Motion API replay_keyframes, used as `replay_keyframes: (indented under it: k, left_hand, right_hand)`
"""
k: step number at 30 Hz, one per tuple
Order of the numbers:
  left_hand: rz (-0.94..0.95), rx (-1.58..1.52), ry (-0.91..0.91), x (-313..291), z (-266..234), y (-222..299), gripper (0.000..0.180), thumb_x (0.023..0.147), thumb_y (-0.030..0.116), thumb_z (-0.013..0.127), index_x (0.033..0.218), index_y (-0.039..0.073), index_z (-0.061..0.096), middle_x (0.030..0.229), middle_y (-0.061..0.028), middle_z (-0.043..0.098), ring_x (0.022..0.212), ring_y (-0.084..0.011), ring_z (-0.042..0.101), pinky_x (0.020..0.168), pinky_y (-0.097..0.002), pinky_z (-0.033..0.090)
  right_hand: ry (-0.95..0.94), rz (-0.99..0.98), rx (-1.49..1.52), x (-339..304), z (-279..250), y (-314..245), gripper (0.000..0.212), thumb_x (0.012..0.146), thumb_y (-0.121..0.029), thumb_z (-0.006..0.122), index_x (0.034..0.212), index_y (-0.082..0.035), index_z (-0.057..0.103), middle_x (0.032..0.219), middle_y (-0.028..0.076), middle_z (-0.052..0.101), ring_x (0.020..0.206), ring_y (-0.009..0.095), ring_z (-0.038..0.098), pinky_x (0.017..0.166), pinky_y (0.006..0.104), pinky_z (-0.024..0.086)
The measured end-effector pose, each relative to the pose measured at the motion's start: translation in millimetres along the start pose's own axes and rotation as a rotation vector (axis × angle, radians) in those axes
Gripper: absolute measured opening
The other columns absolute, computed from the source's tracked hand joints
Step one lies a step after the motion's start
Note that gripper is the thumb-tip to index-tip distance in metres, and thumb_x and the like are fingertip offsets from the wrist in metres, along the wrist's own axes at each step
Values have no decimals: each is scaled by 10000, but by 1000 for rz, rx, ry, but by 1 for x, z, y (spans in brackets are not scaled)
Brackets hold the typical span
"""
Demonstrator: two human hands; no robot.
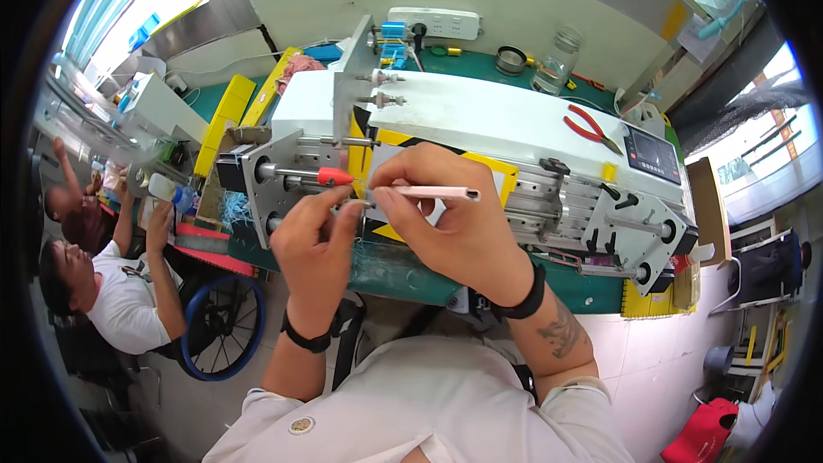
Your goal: Manually assembling small components using a winding machine, glue, and marking tools.
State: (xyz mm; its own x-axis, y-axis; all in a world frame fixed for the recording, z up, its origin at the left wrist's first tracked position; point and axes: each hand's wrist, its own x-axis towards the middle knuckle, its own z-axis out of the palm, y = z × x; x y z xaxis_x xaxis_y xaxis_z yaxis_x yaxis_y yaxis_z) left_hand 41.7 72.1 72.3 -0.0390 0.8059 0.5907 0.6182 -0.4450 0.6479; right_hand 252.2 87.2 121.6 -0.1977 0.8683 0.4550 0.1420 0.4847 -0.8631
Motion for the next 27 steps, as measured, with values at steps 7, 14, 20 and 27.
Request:
replay_keyframes:
  k: [7, 14, 20, 27]
  left_hand:
    - [43, -78, -32, -6, 11, -10, 139, 909, -2, 884, 988, 35, 775, 840, -120, 717, 704, -296, 678, 647, -420, 538]
    - [138, -116, -65, -8, 13, -13, 156, 883, -47, 848, 993, 26, 767, 875, -149, 730, 783, -381, 715, 702, -462, 561]
    - [270, -19, -122, -8, 3, -11, 112, 933, -67, 805, 960, 27, 749, 862, -109, 716, 739, -301, 678, 649, -406, 513]
    - [90, 689, 467, 11, -76, -55, 378, 1051, 18, 720, 1427, 30, 758, 1242, -122, 766, 1142, -347, 689, 1096, -475, 516]
  right_hand:
    - [10, 7, -60, 4, 8, 19, 126, 1007, -69, 773, 1082, 31, 793, 997, 91, 782, 824, 144, 693, 743, 298, 558]
    - [11, -64, -109, 10, 16, 27, 122, 1007, -61, 769, 1090, 25, 793, 971, 94, 778, 818, 149, 704, 747, 301, 562]
    - [45, -47, -34, 1, 11, 28, 123, 1015, -69, 771, 1089, 27, 794, 957, 92, 772, 797, 135, 687, 728, 285, 541]
    - [69, -51, -26, -3, 9, 28, 124, 1017, -76, 782, 1092, 23, 793, 951, 83, 753, 814, 133, 673, 731, 292, 536]
